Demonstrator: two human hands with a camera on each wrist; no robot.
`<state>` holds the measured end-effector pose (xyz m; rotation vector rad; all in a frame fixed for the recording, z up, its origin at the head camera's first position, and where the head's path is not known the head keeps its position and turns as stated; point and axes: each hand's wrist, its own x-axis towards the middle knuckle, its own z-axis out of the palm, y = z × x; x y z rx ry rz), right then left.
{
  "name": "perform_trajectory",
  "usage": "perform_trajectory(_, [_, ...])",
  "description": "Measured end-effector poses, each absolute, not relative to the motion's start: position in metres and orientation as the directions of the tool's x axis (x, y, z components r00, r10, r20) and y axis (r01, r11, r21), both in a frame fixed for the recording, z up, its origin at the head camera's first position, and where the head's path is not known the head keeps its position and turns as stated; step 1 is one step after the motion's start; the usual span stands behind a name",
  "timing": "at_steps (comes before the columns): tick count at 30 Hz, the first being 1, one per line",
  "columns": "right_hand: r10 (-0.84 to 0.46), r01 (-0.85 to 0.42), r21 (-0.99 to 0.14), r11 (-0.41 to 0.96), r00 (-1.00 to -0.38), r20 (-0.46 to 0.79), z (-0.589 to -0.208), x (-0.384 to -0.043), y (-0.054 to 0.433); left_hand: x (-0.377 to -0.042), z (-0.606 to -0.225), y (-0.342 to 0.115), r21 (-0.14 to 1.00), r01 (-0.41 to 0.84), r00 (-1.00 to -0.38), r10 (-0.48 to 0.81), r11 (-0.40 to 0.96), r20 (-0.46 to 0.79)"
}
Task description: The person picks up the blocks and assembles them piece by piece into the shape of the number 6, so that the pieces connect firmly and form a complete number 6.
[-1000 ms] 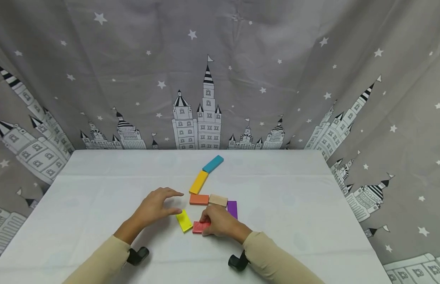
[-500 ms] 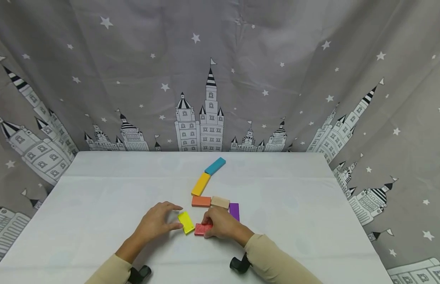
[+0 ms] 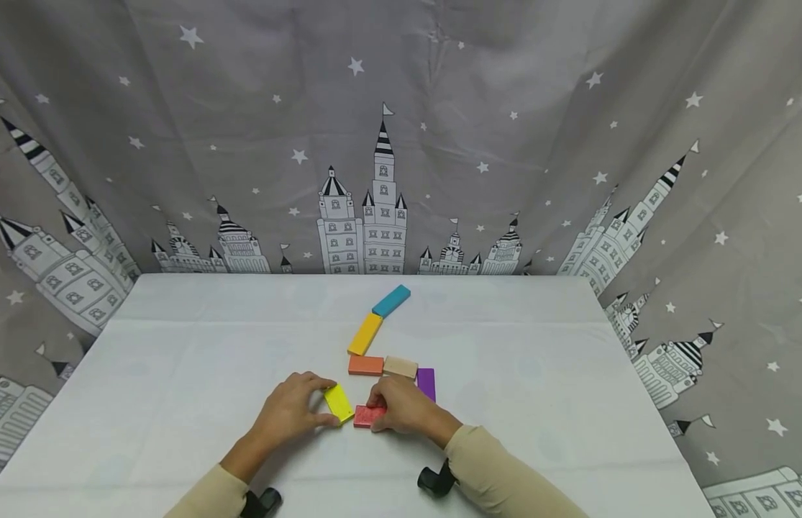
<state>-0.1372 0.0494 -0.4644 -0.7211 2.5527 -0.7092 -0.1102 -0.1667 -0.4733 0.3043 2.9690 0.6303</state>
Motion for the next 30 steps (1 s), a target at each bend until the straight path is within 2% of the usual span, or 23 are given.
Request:
perform_trajectory(10, [-0.568,-0.372,-0.561,0.740,-0.791,-0.225,-0.463,-0.136,0.050,-0.108,-0.475,-0.164,0.350,0.179,-0.977,0.209,0.919,-0.048])
perform_trajectory(20, [-0.570,-0.377,-0.556,0.740,-0.792,-0.221,-0.462,-0.136,0.050,-0.112,-0.473,-0.166,0.349,0.207,-0.969,0.241,0.914,-0.054])
perform_trajectory(30, [-0.581,-0.405,-0.542,0.737,-0.789,-0.201,-0.466,-0.136,0.049,-0.120,-0.471,-0.171,0.352,0.193,-0.959,0.252,0.916,-0.130])
